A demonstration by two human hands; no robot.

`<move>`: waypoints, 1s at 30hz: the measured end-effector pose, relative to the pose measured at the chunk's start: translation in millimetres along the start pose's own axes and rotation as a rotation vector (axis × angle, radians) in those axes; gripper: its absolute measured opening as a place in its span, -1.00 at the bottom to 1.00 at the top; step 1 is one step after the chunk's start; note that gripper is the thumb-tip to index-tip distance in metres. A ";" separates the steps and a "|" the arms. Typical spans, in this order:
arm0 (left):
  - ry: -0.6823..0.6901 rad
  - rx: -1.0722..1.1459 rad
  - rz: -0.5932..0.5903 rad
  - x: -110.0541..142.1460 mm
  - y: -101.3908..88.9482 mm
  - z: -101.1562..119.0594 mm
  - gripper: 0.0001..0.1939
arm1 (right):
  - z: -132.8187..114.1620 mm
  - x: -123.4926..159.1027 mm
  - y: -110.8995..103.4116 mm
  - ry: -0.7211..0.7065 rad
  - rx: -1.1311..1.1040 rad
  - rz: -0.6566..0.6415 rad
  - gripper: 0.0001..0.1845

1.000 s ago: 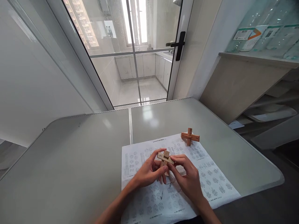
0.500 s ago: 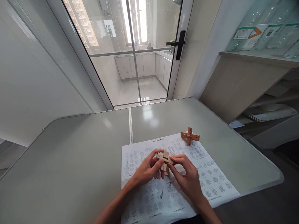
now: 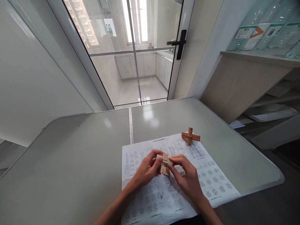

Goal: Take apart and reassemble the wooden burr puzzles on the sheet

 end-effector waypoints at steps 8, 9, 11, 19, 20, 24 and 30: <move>-0.023 -0.019 0.019 -0.2 -0.5 2.4 -0.53 | 2.8 -1.6 -0.1 0.049 -0.062 -0.029 -0.92; -0.029 -0.015 0.021 -0.1 -0.3 2.5 -0.53 | 2.8 -1.9 -0.1 0.059 -0.072 -0.031 -0.91; -0.028 0.008 0.004 0.5 0.5 3.2 -0.51 | 2.7 -2.5 -0.3 0.079 -0.090 -0.026 -0.90; 0.007 -0.055 -0.071 2.6 3.2 8.5 -0.38 | 1.6 -3.2 -1.4 0.115 -0.124 -0.004 -0.90; 0.006 -0.062 -0.063 2.3 2.9 8.4 -0.40 | 1.7 -3.0 -1.4 0.112 -0.127 -0.004 -0.90; 0.009 -0.087 -0.061 1.3 2.0 8.8 -0.41 | 2.5 -2.0 -1.0 0.110 -0.145 -0.005 -0.92; -0.004 -0.094 -0.068 2.4 0.9 9.8 -0.39 | 3.6 -1.5 -0.7 0.135 -0.171 0.000 -0.90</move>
Point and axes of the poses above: each hand's wrist, its own x-axis away from the middle knuckle, its own y-axis out of the palm, z = x × y, the point moved 3 cm from there along -x, towards the middle knuckle, and after that the axes turned 11 degrees about -z, right-handed, at the moved point
